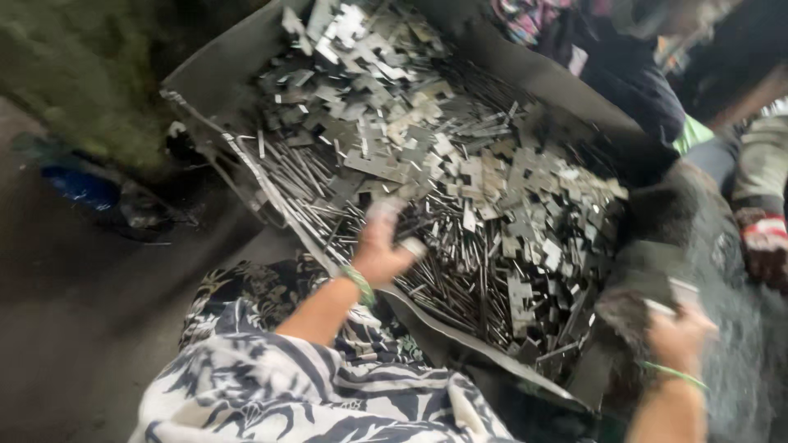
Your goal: The person sorts small metal parts from a large bin by hand, picking up items and moving them within the bin. Another person works alongside, also handling the parts.
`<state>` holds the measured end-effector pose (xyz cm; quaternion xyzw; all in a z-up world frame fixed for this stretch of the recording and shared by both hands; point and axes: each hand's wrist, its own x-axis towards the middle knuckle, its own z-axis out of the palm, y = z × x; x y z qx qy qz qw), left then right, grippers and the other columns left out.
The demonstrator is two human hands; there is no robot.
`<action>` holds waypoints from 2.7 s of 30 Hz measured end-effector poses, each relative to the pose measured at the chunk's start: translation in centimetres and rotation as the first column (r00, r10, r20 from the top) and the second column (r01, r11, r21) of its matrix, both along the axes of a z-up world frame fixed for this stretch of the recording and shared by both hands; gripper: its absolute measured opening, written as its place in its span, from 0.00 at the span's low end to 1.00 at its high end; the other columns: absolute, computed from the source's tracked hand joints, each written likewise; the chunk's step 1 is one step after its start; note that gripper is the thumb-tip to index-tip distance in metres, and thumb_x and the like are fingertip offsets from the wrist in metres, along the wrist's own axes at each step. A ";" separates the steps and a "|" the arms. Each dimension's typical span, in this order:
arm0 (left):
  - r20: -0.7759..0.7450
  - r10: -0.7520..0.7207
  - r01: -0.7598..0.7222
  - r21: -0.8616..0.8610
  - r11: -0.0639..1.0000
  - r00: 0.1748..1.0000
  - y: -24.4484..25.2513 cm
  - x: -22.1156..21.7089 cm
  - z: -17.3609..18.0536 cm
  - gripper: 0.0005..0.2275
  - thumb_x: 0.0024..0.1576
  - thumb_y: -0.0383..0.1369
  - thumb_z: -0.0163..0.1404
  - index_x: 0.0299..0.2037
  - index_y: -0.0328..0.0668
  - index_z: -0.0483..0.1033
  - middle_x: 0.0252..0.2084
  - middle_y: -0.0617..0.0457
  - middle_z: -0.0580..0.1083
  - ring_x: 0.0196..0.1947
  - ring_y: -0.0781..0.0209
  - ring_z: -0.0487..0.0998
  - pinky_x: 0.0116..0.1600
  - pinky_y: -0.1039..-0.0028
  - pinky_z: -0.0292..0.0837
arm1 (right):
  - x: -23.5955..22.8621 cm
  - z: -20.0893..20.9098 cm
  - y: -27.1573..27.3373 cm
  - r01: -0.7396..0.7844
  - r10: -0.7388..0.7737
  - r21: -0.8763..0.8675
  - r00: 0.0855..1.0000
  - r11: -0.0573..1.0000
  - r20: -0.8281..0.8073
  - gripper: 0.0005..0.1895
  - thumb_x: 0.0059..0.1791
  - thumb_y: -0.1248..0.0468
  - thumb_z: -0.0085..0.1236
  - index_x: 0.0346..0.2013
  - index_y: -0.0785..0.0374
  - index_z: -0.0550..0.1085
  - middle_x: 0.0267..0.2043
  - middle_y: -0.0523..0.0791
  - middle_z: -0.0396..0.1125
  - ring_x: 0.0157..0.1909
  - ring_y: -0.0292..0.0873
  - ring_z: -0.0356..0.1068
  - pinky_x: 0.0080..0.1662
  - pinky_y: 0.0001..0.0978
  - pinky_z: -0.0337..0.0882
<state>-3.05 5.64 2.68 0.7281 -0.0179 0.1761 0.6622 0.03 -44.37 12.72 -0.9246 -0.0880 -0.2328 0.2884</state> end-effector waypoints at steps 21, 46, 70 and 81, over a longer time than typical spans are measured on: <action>-0.294 0.156 -0.327 -0.910 0.256 0.943 19.4 -1.8 -8.2 0.08 0.56 0.18 0.48 0.43 0.30 0.75 0.35 0.46 0.77 0.31 0.58 0.79 0.37 0.68 0.79 | -3.5 1.7 10.5 -0.188 0.124 -0.224 0.955 0.956 -0.270 0.29 0.45 0.65 0.62 0.62 0.53 0.73 0.57 0.52 0.73 0.57 0.50 0.74 0.58 0.38 0.70; 0.073 -0.101 0.063 0.401 0.914 0.992 9.2 -1.1 -1.7 0.16 0.47 0.33 0.64 0.44 0.37 0.81 0.41 0.43 0.81 0.43 0.47 0.82 0.50 0.65 0.77 | 6.1 -11.5 42.5 -0.116 0.610 0.743 0.661 0.659 -0.438 0.27 0.47 0.69 0.61 0.61 0.69 0.77 0.34 0.44 0.69 0.31 0.36 0.64 0.31 0.29 0.66; 0.087 0.301 -0.292 0.600 0.745 0.949 13.1 2.9 -3.8 0.43 0.47 0.56 0.59 0.70 0.43 0.56 0.71 0.42 0.57 0.75 0.43 0.51 0.75 0.42 0.39 | 20.9 -13.9 48.2 -0.310 -0.145 -0.565 0.771 0.765 -0.620 0.28 0.40 0.56 0.63 0.49 0.72 0.73 0.53 0.60 0.69 0.56 0.57 0.71 0.55 0.44 0.74; 0.026 0.026 -0.036 0.840 0.542 0.999 10.8 0.4 -2.2 0.55 0.36 0.62 0.62 0.73 0.57 0.43 0.75 0.45 0.49 0.75 0.47 0.41 0.75 0.41 0.26 | -2.2 -6.3 35.2 -0.448 -0.021 -0.443 0.684 0.777 -0.729 0.53 0.38 0.68 0.60 0.73 0.76 0.44 0.47 0.61 0.68 0.51 0.61 0.71 0.52 0.46 0.73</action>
